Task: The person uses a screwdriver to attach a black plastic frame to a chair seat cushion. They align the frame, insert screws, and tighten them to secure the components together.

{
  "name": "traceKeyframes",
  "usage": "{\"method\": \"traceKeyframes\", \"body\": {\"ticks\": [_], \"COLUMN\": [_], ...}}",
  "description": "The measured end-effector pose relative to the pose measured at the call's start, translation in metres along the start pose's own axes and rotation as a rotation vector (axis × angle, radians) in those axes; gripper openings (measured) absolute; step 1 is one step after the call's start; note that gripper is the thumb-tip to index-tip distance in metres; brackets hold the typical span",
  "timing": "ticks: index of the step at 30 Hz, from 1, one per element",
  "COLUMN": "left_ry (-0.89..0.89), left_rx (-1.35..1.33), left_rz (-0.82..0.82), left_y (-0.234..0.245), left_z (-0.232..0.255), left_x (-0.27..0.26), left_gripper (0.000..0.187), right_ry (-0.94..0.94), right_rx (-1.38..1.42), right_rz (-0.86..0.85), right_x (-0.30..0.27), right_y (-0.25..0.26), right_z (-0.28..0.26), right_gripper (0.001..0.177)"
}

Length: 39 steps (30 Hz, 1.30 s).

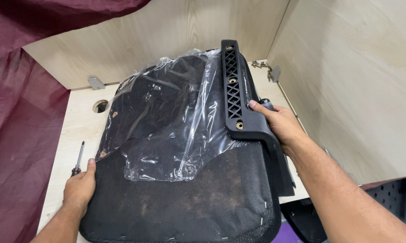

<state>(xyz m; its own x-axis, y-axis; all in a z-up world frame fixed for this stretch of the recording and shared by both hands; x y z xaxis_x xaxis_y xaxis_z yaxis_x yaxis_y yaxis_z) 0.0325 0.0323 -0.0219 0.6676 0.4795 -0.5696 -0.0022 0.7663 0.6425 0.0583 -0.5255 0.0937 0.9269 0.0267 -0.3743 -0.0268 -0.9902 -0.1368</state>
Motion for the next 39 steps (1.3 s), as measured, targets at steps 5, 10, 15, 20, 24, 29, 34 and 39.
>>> {"method": "traceKeyframes", "body": {"ticks": [5,10,15,20,24,29,34,39], "left_ry": [-0.054,-0.083,-0.186,-0.400,-0.520,-0.554,-0.625,-0.709], "left_rx": [0.079,0.256,0.163,0.101,0.039,0.047,0.017,-0.064], "left_rz": [0.011,0.136,0.331,0.435,0.451,0.418,0.377,0.235], "left_y": [-0.001,0.003,0.005,0.003,-0.004,-0.013,-0.030,-0.049], "left_z": [0.002,0.011,0.025,0.054,0.070,0.083,0.104,0.134], "left_x": [0.005,-0.006,-0.025,-0.039,-0.045,-0.057,-0.079,-0.100], "left_gripper": [0.075,0.071,0.044,0.026,0.019,0.018,0.018,0.017], "right_ry": [-0.082,-0.183,-0.457,-0.472,-0.232,-0.241,-0.210,-0.226], "right_rx": [-0.216,-0.392,-0.542,-0.749,-0.813,-0.800,-0.824,-0.652], "right_rz": [0.112,0.312,0.289,0.375,0.423,0.464,0.475,0.472], "right_x": [-0.012,-0.065,-0.125,-0.124,-0.109,-0.095,-0.090,-0.108], "right_y": [0.018,0.094,0.121,0.118,0.112,0.119,0.126,0.121], "right_z": [-0.001,0.032,0.154,0.202,0.189,0.190,0.181,0.172], "right_gripper": [0.049,0.029,0.030,0.049,0.048,0.050,0.053,0.048]}}
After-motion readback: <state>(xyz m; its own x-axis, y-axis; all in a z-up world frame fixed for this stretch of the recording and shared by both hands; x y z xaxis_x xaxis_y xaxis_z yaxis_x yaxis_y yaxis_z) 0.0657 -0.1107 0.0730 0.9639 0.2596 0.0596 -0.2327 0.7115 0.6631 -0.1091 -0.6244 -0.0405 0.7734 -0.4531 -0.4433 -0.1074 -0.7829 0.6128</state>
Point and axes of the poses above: each hand's wrist, its own x-axis towards the middle knuckle, its own y-axis out of the back of the hand, z = x × y, the point moved 5 cm from there along x, towards the middle knuckle, and after that the axes turned 13 degrees about -z, right-handed, at the moved point
